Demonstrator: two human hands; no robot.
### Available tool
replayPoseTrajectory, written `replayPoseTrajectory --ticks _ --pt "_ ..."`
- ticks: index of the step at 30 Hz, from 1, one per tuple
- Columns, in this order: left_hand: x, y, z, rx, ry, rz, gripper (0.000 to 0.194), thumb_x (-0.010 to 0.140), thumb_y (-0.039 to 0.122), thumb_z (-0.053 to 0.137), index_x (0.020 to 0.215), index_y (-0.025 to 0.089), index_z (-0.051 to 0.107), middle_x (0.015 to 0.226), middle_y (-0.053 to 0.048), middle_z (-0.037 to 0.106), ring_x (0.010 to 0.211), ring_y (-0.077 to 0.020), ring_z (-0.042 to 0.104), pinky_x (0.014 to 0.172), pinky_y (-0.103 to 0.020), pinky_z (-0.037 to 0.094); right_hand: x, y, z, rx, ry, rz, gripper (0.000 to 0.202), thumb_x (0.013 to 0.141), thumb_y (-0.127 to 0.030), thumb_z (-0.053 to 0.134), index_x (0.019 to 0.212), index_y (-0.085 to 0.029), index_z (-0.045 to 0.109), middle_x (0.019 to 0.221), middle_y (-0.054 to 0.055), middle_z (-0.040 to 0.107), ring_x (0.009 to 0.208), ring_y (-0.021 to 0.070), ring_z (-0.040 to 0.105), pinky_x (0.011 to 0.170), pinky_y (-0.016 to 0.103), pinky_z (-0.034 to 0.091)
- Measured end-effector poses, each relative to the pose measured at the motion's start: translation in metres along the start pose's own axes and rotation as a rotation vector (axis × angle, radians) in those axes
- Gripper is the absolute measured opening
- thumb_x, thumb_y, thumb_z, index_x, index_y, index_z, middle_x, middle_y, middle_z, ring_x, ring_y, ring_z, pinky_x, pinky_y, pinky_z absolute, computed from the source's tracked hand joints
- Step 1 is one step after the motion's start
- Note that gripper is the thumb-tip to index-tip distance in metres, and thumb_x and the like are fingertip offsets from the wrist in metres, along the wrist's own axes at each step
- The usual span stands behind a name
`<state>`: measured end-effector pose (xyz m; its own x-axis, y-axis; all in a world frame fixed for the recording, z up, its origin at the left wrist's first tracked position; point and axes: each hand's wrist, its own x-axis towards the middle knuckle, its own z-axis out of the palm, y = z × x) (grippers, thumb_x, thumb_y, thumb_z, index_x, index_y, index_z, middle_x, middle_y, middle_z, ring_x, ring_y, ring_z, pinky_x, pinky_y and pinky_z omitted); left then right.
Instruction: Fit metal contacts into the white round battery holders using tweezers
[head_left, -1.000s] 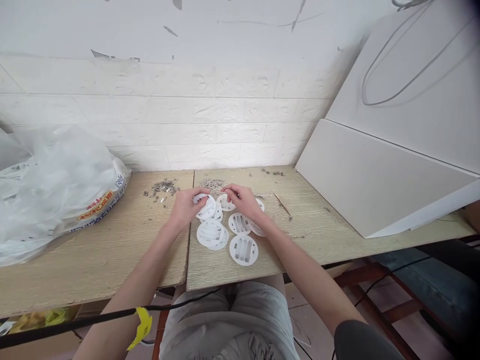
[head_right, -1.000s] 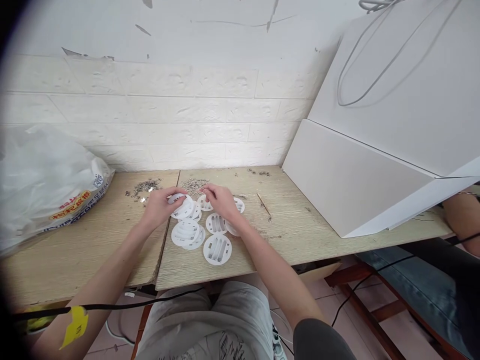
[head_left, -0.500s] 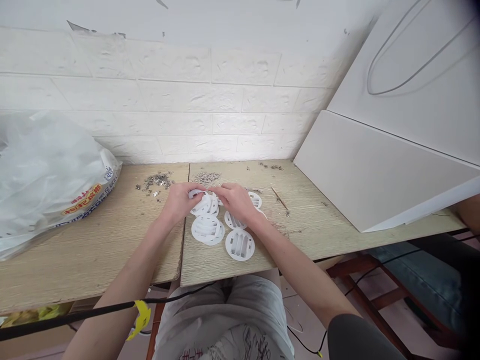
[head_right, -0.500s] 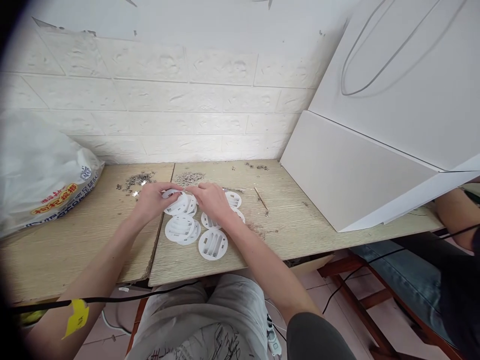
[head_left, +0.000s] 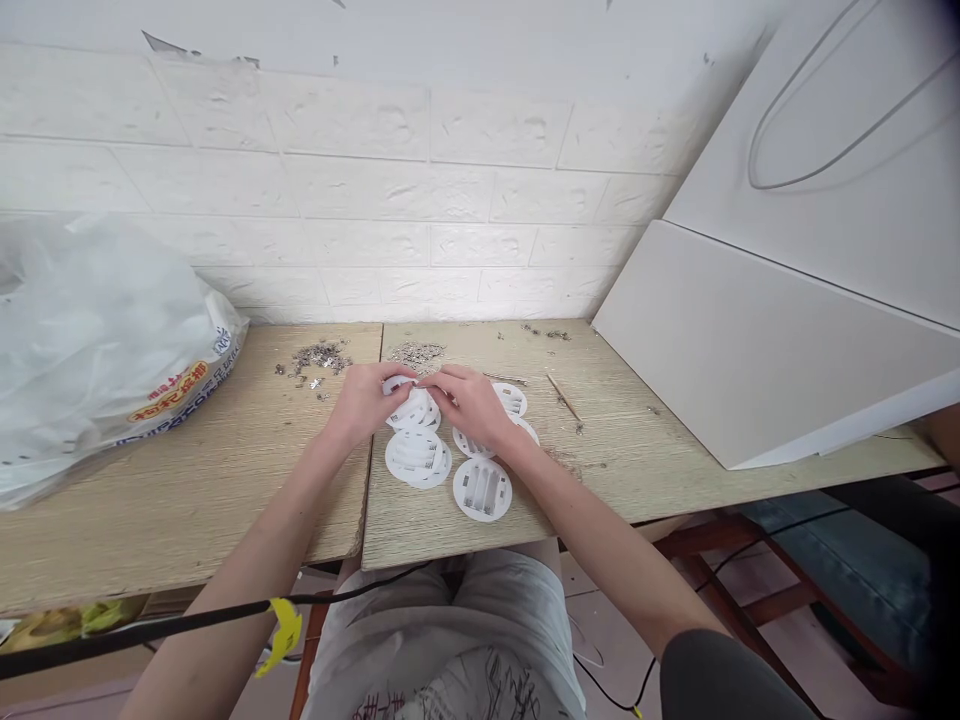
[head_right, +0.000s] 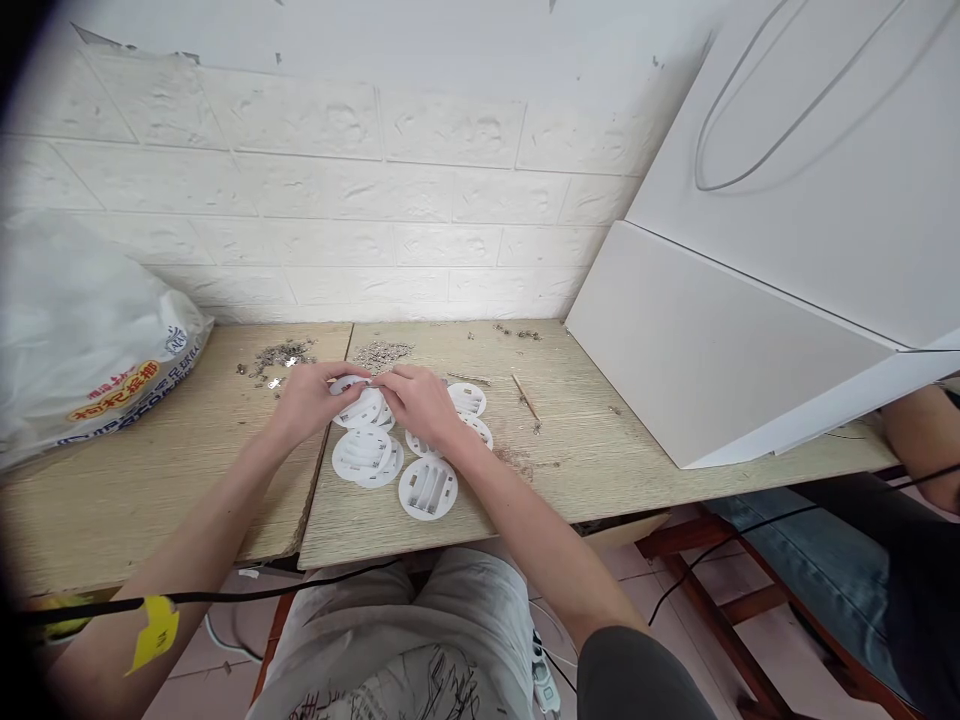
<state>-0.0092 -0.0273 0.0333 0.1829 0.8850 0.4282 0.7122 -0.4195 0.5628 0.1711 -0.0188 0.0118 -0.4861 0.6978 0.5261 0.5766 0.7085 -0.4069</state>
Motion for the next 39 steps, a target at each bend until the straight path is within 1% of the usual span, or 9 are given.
replayPoseTrajectory --ticks 9,14,17,19,20,23,29,33,39 --pt "-0.001 0.002 0.000 0.018 0.003 -0.003 0.022 0.076 0.026 0.055 0.087 0.019 0.072 0.073 -0.001 0.071 0.062 -0.0164 0.061 0.067 -0.028 0.047 -0.001 0.002 0.003 -0.034 -0.015 -0.031 0.029 0.091 -0.018 0.043 0.108 -0.020 0.067 0.083 0.005 0.060 0.076 0.0141 0.052 0.067 0.025 0.036" --pt "0.000 0.002 0.000 0.022 0.004 -0.016 0.022 0.075 0.025 0.056 0.088 0.018 0.073 0.074 -0.001 0.071 0.062 -0.0158 0.060 0.067 -0.027 0.047 -0.001 0.001 0.003 -0.041 -0.045 -0.034 0.030 0.091 -0.017 0.044 0.111 -0.020 0.066 0.085 0.005 0.062 0.077 0.0137 0.053 0.069 0.024 0.038" --pt "0.000 0.002 0.000 0.009 -0.007 -0.023 0.021 0.075 0.024 0.056 0.087 0.018 0.073 0.073 -0.001 0.071 0.061 -0.0146 0.059 0.066 -0.026 0.046 -0.001 -0.001 -0.002 -0.027 -0.067 -0.015 0.029 0.093 -0.026 0.045 0.112 -0.018 0.066 0.087 0.005 0.063 0.077 0.0132 0.054 0.067 0.024 0.037" --pt "-0.001 0.003 -0.001 -0.014 -0.016 -0.036 0.021 0.075 0.025 0.057 0.087 0.018 0.073 0.071 0.000 0.070 0.060 -0.0135 0.059 0.064 -0.024 0.045 0.000 -0.003 -0.006 -0.021 -0.070 0.023 0.033 0.094 -0.035 0.042 0.112 -0.019 0.065 0.087 0.005 0.065 0.077 0.0132 0.056 0.066 0.023 0.037" --pt "-0.001 0.003 0.000 -0.026 -0.019 -0.043 0.021 0.075 0.025 0.057 0.087 0.018 0.073 0.070 0.000 0.070 0.060 -0.0131 0.058 0.062 -0.024 0.045 0.000 -0.003 -0.008 -0.026 -0.070 0.042 0.035 0.095 -0.037 0.040 0.111 -0.019 0.065 0.087 0.005 0.066 0.078 0.0135 0.056 0.066 0.024 0.037" --pt "-0.001 0.002 0.001 -0.044 -0.018 -0.057 0.021 0.074 0.024 0.058 0.086 0.018 0.073 0.070 0.000 0.070 0.058 -0.0124 0.057 0.059 -0.023 0.044 0.001 -0.004 -0.012 -0.086 -0.073 0.079 0.036 0.097 -0.033 0.035 0.106 -0.019 0.067 0.087 0.005 0.068 0.079 0.0147 0.058 0.066 0.025 0.036" --pt "-0.001 -0.001 0.004 -0.053 -0.016 -0.045 0.021 0.073 0.024 0.058 0.087 0.019 0.074 0.074 0.000 0.071 0.062 -0.0131 0.059 0.061 -0.022 0.046 0.001 -0.003 -0.009 -0.227 -0.065 0.051 0.028 0.094 -0.028 0.042 0.104 -0.022 0.068 0.090 0.005 0.070 0.083 0.0169 0.059 0.074 0.028 0.035" --pt "-0.001 0.000 0.004 -0.045 -0.016 -0.050 0.022 0.073 0.024 0.058 0.087 0.019 0.074 0.077 0.000 0.072 0.064 -0.0139 0.060 0.064 -0.023 0.047 0.001 -0.002 -0.009 -0.265 -0.058 0.051 0.027 0.094 -0.027 0.043 0.102 -0.021 0.069 0.085 0.004 0.069 0.080 0.0167 0.058 0.072 0.028 0.033" --pt "-0.002 -0.001 0.004 -0.039 -0.019 -0.048 0.023 0.074 0.026 0.057 0.087 0.018 0.074 0.077 -0.001 0.072 0.063 -0.0147 0.059 0.062 -0.024 0.046 0.001 -0.002 -0.008 -0.278 -0.076 0.044 0.028 0.094 -0.028 0.043 0.101 -0.021 0.069 0.082 0.004 0.069 0.079 0.0161 0.057 0.071 0.028 0.032"
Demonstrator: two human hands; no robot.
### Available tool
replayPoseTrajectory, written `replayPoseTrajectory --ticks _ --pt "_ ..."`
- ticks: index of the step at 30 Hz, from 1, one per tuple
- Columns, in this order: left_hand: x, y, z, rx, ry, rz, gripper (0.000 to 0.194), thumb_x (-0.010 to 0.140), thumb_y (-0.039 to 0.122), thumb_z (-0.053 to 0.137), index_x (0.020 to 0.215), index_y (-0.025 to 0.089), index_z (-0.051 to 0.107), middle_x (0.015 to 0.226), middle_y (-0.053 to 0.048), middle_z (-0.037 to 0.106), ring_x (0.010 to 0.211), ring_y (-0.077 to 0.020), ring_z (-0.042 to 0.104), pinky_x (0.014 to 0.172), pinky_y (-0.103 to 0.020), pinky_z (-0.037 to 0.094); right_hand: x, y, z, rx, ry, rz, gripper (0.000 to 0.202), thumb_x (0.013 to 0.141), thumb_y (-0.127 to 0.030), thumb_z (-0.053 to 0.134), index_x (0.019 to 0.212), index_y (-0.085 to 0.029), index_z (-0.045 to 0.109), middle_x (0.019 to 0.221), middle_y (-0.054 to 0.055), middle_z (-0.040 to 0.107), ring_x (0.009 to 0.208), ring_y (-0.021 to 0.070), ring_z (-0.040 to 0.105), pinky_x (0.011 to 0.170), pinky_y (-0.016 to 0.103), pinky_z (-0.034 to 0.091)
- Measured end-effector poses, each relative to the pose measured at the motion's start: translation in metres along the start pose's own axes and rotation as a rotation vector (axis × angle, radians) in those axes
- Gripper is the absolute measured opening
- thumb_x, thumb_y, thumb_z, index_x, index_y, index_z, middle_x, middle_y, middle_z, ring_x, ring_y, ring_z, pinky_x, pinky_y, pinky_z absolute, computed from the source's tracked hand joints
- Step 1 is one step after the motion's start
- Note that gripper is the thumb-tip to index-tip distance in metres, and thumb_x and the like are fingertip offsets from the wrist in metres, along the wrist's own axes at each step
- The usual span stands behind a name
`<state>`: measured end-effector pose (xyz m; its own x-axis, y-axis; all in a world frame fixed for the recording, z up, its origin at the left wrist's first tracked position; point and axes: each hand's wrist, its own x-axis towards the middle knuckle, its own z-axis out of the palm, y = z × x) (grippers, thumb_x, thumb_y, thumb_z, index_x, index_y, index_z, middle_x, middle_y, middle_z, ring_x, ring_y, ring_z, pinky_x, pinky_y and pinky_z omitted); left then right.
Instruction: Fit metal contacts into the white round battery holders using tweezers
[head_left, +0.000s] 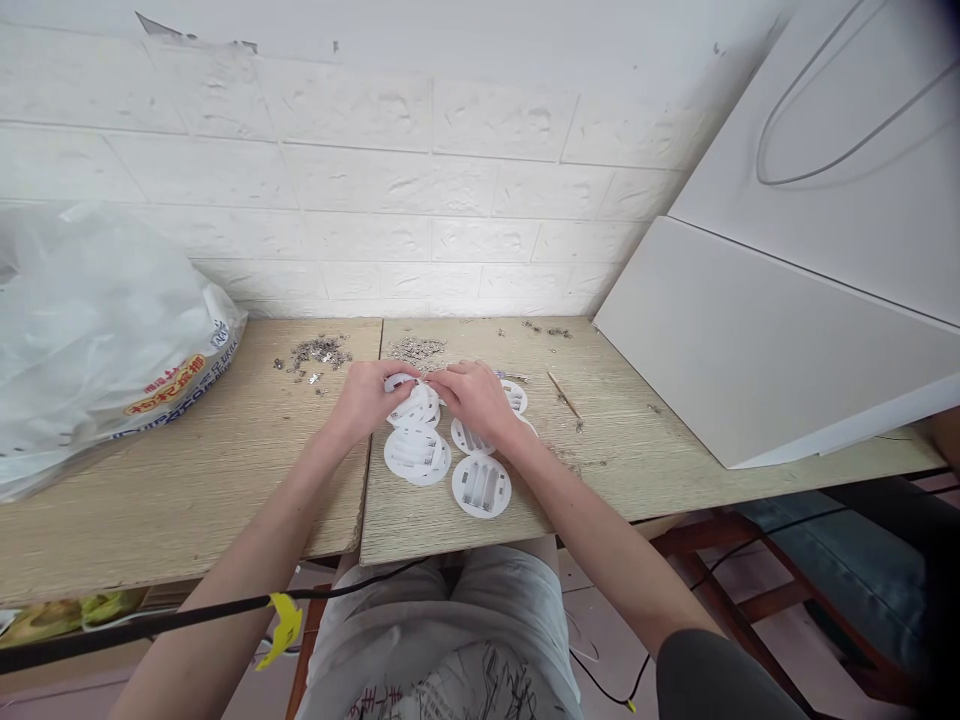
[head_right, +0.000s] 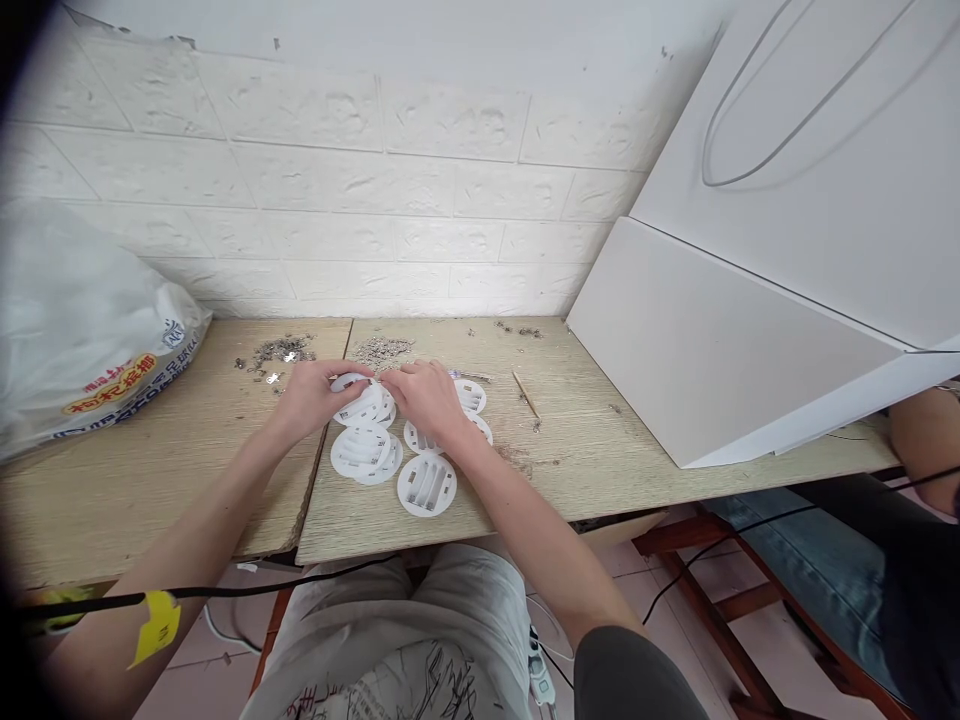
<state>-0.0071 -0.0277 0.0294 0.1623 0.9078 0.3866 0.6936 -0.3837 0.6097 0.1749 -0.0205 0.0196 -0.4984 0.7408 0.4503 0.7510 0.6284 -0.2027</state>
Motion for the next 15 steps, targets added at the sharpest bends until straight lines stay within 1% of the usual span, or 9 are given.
replayPoseTrajectory --ticks 3,7,15 --pt "0.0002 0.0003 0.0000 0.007 -0.004 0.001 0.023 0.074 0.026 0.057 0.088 0.018 0.074 0.076 -0.001 0.072 0.061 -0.0142 0.059 0.062 -0.024 0.046 0.0001 0.0002 0.0006 0.000 0.001 0.005 0.028 0.094 -0.028 0.043 0.100 -0.021 0.070 0.080 0.004 0.068 0.077 0.0159 0.056 0.069 0.027 0.031" --pt "0.0003 0.0013 -0.0002 0.004 -0.008 0.010 0.023 0.074 0.025 0.057 0.088 0.018 0.074 0.077 -0.001 0.072 0.064 -0.0145 0.060 0.064 -0.024 0.046 -0.0001 0.0005 0.0009 -0.001 0.001 -0.001 0.029 0.094 -0.029 0.043 0.099 -0.021 0.070 0.080 0.004 0.067 0.076 0.0156 0.056 0.069 0.027 0.030" --pt "0.0000 0.0027 -0.0004 0.027 -0.013 -0.005 0.024 0.074 0.025 0.057 0.089 0.018 0.074 0.075 -0.001 0.071 0.060 -0.0134 0.058 0.065 -0.024 0.046 -0.0001 -0.0007 0.0006 0.003 -0.010 0.018 0.029 0.095 -0.029 0.042 0.100 -0.021 0.069 0.080 0.004 0.067 0.077 0.0157 0.056 0.069 0.027 0.031"
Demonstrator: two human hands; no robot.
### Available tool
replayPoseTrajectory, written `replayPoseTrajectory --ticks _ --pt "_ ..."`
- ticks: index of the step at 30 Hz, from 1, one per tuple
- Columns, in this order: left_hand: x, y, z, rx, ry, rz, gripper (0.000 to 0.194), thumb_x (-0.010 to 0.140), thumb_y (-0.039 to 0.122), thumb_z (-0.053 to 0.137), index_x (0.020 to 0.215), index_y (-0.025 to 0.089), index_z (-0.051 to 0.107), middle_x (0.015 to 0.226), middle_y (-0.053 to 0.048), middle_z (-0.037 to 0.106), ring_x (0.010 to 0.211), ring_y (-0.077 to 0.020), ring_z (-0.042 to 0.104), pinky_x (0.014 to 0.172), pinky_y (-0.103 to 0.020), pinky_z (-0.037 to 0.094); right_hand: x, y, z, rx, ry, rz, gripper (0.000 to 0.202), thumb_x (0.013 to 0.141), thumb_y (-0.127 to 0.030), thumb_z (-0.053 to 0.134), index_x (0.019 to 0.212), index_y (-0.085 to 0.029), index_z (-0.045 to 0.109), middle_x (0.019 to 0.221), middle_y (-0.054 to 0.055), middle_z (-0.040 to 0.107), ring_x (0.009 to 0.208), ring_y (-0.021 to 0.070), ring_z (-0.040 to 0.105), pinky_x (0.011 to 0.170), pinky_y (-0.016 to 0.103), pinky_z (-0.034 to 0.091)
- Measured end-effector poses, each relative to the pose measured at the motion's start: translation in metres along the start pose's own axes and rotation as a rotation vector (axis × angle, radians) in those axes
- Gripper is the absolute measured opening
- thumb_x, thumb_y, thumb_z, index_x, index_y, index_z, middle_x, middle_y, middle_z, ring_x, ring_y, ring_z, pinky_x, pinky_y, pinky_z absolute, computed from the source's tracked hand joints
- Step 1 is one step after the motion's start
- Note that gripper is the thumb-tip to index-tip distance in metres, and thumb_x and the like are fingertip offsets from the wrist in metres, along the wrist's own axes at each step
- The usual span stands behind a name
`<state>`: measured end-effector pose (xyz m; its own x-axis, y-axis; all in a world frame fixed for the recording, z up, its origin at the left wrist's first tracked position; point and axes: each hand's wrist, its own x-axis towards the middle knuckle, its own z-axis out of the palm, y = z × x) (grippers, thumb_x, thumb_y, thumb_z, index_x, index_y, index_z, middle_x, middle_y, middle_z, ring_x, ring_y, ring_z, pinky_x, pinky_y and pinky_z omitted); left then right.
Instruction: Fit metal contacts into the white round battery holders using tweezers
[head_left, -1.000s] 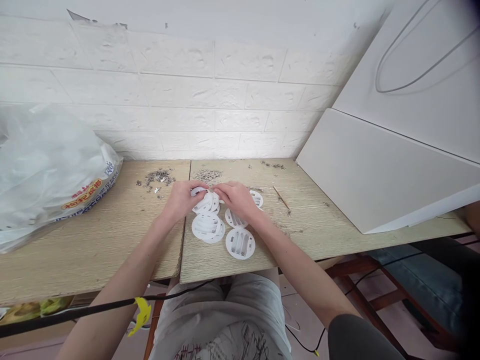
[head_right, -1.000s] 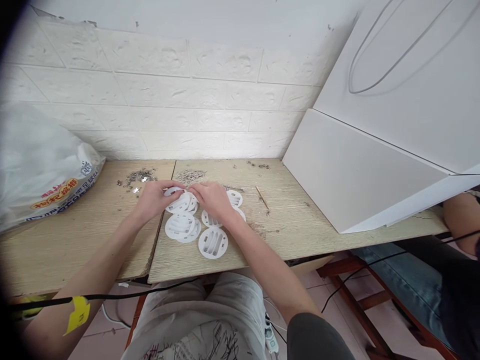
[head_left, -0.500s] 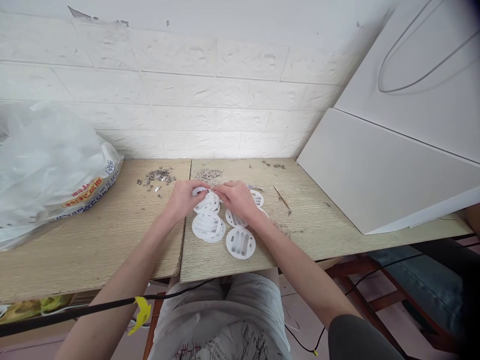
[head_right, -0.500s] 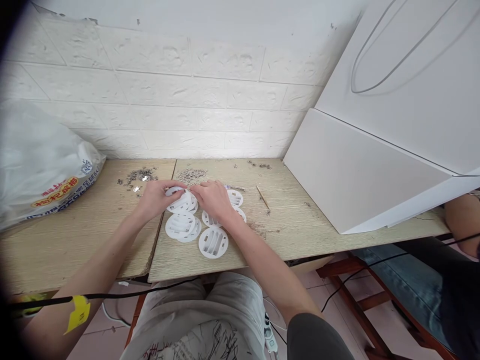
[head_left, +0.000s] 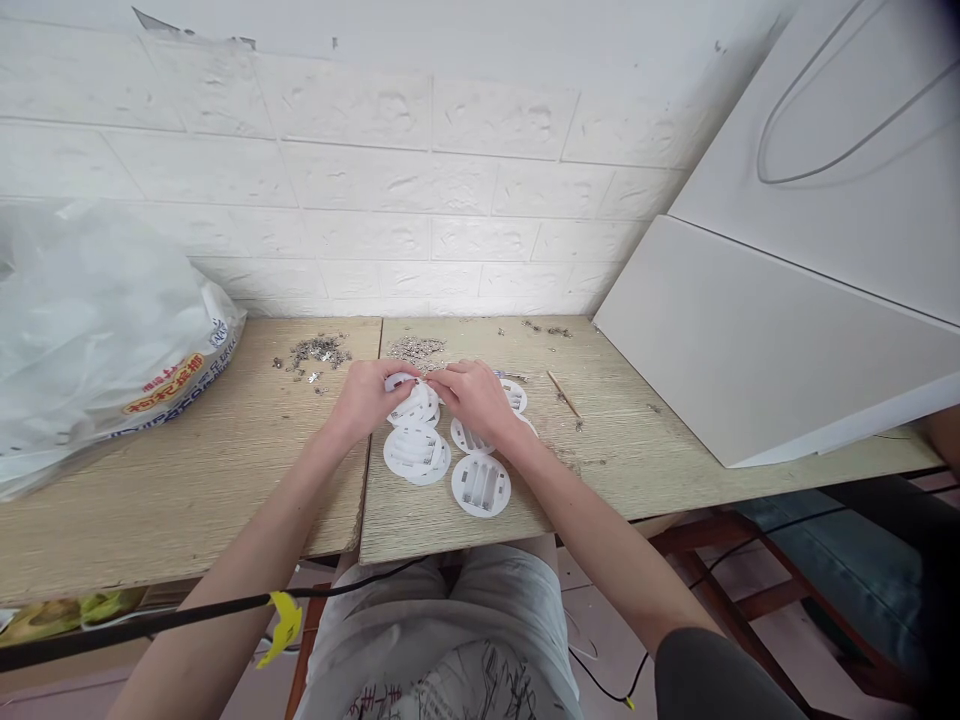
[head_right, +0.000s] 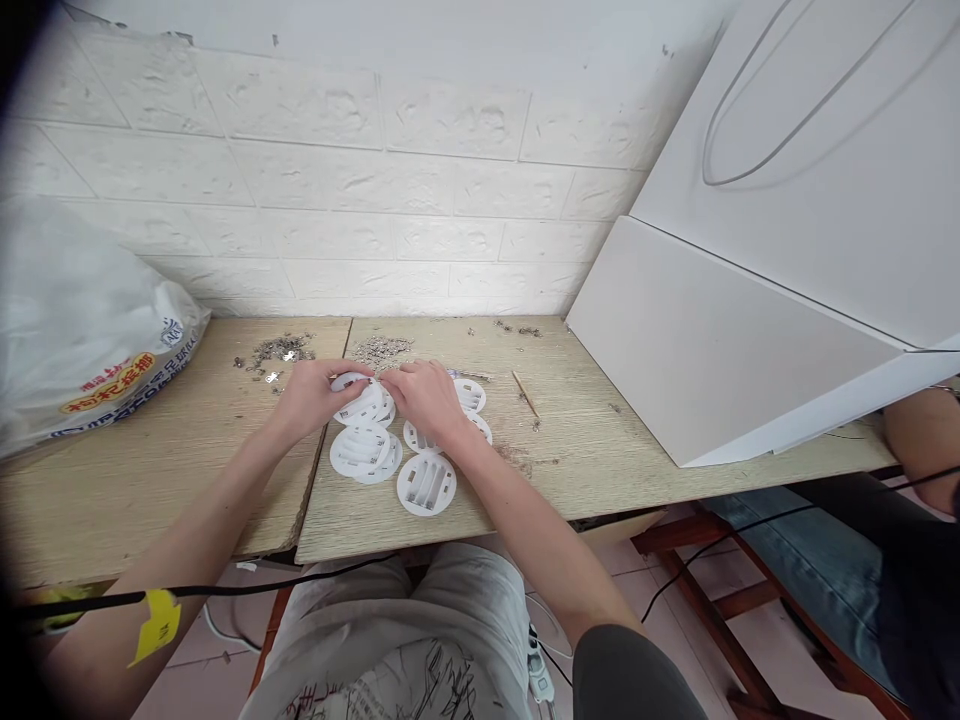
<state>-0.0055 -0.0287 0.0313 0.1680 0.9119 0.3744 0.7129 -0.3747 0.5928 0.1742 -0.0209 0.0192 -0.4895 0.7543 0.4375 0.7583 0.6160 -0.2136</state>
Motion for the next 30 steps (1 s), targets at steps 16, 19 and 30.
replayPoseTrajectory --ticks 16,19,30 --pt "0.0001 -0.0014 0.0010 -0.009 -0.005 0.013 0.024 0.074 0.026 0.056 0.089 0.019 0.074 0.072 -0.001 0.070 0.059 -0.0135 0.057 0.062 -0.024 0.045 -0.0003 -0.0017 -0.0029 -0.023 -0.018 0.016 0.031 0.095 -0.029 0.040 0.099 -0.022 0.070 0.080 0.004 0.067 0.075 0.0160 0.056 0.069 0.028 0.031" --pt "0.0001 -0.0019 0.0012 -0.014 -0.004 0.022 0.024 0.074 0.026 0.056 0.089 0.019 0.073 0.071 -0.001 0.070 0.060 -0.0138 0.057 0.062 -0.024 0.045 -0.0003 -0.0021 -0.0027 -0.027 -0.019 0.017 0.032 0.095 -0.029 0.039 0.100 -0.021 0.070 0.079 0.005 0.066 0.075 0.0160 0.055 0.070 0.028 0.031" --pt "-0.0006 0.0008 -0.0003 -0.016 -0.013 0.009 0.024 0.074 0.026 0.056 0.089 0.018 0.073 0.069 -0.001 0.069 0.059 -0.0137 0.057 0.061 -0.024 0.044 -0.0009 -0.0002 -0.0028 0.014 0.006 0.018 0.031 0.094 -0.029 0.041 0.097 -0.021 0.071 0.081 0.004 0.068 0.073 0.0156 0.056 0.062 0.027 0.031"
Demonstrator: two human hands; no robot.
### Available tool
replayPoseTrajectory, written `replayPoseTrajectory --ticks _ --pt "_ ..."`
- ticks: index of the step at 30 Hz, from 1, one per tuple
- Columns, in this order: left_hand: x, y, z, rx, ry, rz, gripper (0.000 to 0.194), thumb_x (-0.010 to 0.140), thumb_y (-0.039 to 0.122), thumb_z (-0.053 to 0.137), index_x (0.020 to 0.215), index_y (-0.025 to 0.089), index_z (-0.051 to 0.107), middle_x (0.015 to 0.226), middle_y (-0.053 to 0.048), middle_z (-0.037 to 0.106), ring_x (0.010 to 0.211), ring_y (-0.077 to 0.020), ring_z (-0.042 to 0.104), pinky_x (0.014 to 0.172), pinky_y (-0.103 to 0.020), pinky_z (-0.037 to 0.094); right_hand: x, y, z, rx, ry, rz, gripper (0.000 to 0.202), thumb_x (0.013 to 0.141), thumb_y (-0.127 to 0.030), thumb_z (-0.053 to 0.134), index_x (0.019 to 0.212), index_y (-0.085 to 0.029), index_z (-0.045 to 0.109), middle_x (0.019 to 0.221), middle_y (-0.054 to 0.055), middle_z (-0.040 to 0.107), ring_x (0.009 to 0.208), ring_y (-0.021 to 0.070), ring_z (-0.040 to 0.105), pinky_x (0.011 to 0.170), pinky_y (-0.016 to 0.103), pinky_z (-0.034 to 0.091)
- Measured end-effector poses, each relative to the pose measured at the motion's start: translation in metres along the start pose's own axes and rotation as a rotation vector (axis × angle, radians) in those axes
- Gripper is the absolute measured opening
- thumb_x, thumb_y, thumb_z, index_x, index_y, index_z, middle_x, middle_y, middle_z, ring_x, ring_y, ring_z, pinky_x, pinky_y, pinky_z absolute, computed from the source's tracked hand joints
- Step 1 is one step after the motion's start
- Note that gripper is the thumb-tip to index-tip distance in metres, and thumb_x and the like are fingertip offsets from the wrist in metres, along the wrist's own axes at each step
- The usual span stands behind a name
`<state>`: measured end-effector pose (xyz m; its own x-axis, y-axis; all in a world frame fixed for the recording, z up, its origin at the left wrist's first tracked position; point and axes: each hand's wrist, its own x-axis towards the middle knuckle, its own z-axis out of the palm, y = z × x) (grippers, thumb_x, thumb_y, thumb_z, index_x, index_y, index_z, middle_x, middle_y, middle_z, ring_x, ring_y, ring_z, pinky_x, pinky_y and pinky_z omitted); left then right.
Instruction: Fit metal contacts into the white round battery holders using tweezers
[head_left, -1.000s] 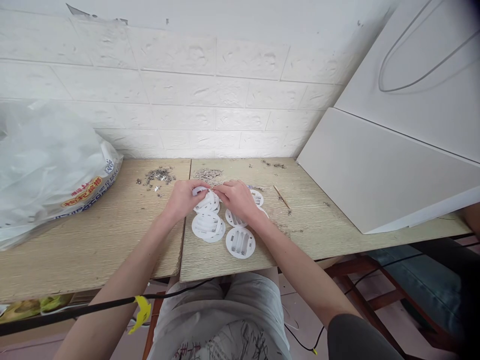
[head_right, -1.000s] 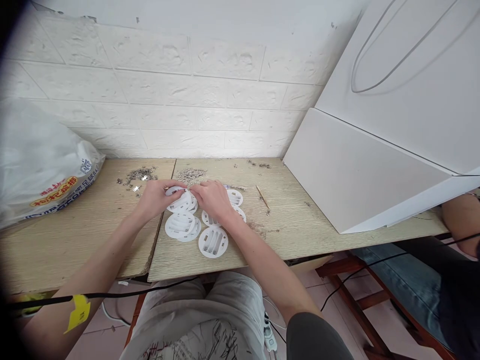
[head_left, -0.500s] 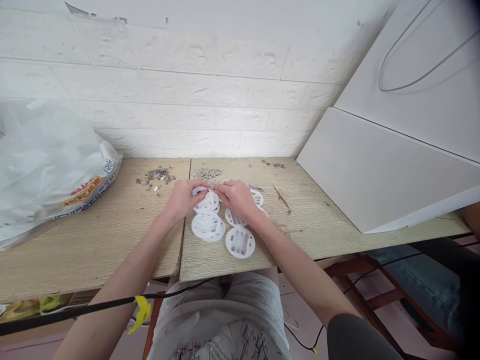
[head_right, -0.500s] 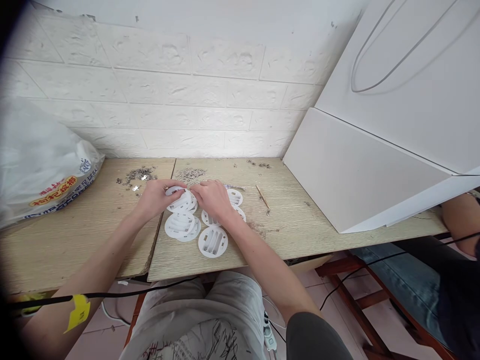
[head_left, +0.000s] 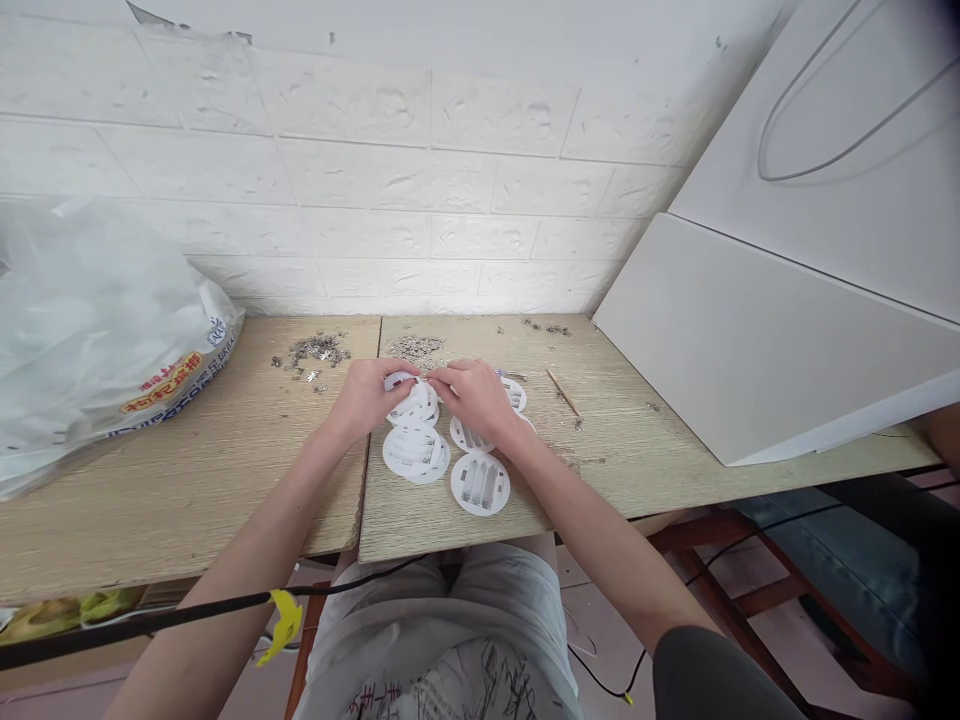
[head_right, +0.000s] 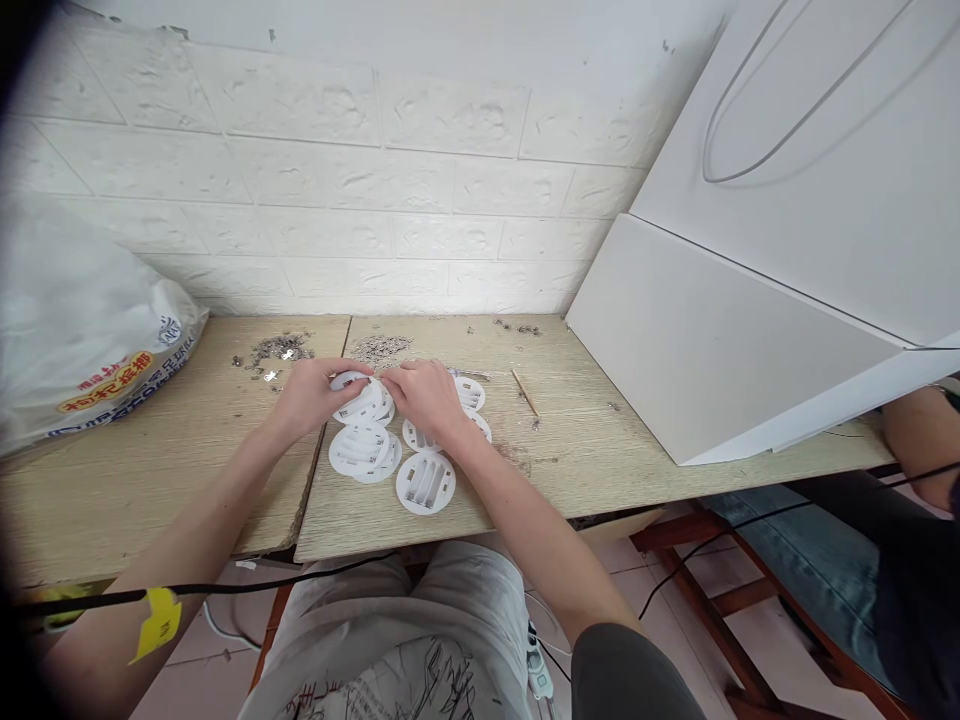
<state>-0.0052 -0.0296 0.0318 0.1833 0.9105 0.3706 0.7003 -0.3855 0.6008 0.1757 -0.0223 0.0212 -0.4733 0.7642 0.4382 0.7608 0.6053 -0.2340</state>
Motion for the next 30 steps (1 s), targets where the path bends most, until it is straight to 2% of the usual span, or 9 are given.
replayPoseTrajectory --ticks 14,21,26,30 --pt "0.000 -0.001 0.001 0.000 0.004 0.007 0.023 0.074 0.026 0.056 0.088 0.018 0.073 0.068 0.000 0.069 0.060 -0.0140 0.058 0.060 -0.024 0.044 0.000 -0.001 0.001 0.044 -0.019 0.023 0.030 0.094 -0.031 0.042 0.100 -0.022 0.070 0.079 0.004 0.067 0.069 0.0142 0.055 0.060 0.025 0.029" --pt "0.000 0.001 0.001 -0.056 -0.009 0.004 0.022 0.075 0.027 0.056 0.088 0.018 0.072 0.074 -0.001 0.070 0.064 -0.0144 0.060 0.060 -0.024 0.045 0.000 0.000 0.003 0.295 -0.016 0.073 0.028 0.092 -0.032 0.044 0.101 -0.019 0.068 0.084 0.003 0.068 0.072 0.0120 0.055 0.062 0.023 0.033" --pt "-0.001 0.004 0.002 -0.214 0.023 -0.056 0.024 0.072 0.031 0.061 0.091 0.017 0.066 0.086 -0.005 0.071 0.080 -0.0185 0.064 0.069 -0.027 0.047 0.003 0.000 0.003 0.493 -0.017 0.138 0.025 0.086 -0.034 0.052 0.087 -0.015 0.067 0.070 0.000 0.063 0.062 0.0107 0.049 0.060 0.023 0.033" --pt "-0.001 0.010 -0.002 -0.574 -0.010 -0.210 0.039 0.067 0.037 0.070 0.098 0.015 0.059 0.083 -0.007 0.071 0.071 -0.0179 0.065 0.060 -0.028 0.049 0.005 0.001 0.002 0.602 0.086 0.230 0.026 0.083 -0.036 0.053 0.072 -0.015 0.062 0.067 0.000 0.061 0.059 0.0106 0.047 0.057 0.023 0.034"
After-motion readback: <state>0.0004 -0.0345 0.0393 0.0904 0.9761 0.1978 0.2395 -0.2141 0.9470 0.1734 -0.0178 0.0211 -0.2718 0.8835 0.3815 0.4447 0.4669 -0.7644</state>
